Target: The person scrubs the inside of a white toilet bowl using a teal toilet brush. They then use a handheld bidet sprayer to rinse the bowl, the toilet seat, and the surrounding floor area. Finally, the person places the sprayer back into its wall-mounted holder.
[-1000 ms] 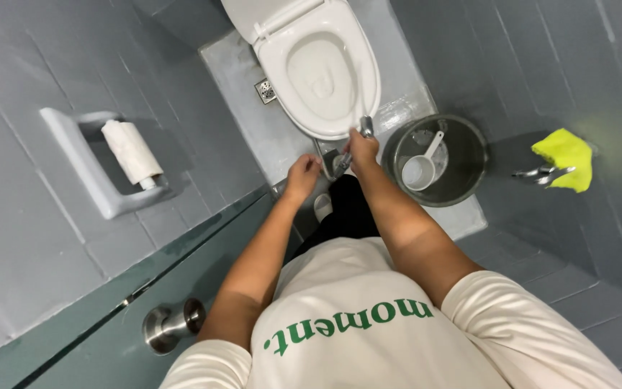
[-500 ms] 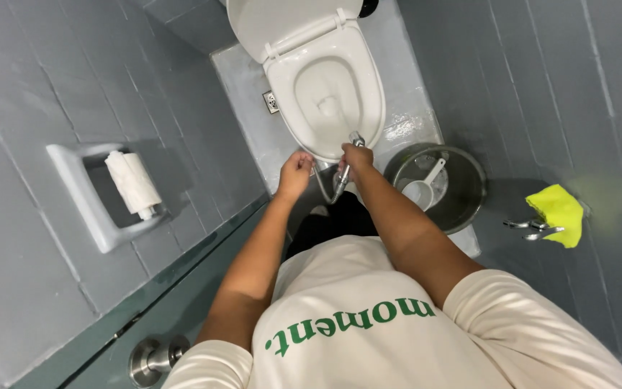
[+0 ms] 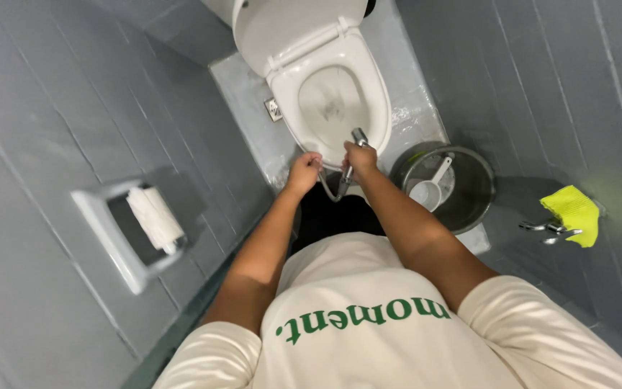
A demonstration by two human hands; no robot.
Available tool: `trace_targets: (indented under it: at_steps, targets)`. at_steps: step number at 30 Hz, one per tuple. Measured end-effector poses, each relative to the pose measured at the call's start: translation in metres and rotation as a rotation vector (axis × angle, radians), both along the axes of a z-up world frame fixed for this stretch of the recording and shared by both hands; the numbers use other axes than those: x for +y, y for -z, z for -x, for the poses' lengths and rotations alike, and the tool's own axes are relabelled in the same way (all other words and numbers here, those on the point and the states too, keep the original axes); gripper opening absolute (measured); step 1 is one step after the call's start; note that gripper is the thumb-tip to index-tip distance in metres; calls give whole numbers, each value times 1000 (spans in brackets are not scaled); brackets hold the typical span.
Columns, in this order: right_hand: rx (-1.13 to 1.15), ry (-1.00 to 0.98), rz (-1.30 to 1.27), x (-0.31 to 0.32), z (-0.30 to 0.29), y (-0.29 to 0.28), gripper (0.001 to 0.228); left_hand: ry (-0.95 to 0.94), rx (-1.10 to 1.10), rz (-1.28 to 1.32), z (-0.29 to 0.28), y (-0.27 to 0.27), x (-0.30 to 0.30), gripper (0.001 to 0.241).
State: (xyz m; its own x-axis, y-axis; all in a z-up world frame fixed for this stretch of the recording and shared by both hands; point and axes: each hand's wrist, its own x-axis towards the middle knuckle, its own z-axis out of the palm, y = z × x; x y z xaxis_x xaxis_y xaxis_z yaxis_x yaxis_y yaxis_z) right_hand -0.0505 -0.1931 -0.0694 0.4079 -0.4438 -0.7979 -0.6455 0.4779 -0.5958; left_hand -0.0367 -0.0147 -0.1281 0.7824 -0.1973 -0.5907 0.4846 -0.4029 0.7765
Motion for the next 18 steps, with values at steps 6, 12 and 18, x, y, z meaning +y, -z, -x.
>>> trace_targets:
  at_steps: [6, 12, 18]
  targets:
    - [-11, -49, 91, 7, -5, -5, 25, 97, 28, 51, -46, 8, -13, 27]
    - [8, -61, 174, 16, -5, -9, 26, 54, 68, 119, -64, -18, -22, 30]
    - [142, 121, 300, -7, 12, 23, 26, 47, 68, 207, -69, -38, -37, 30]
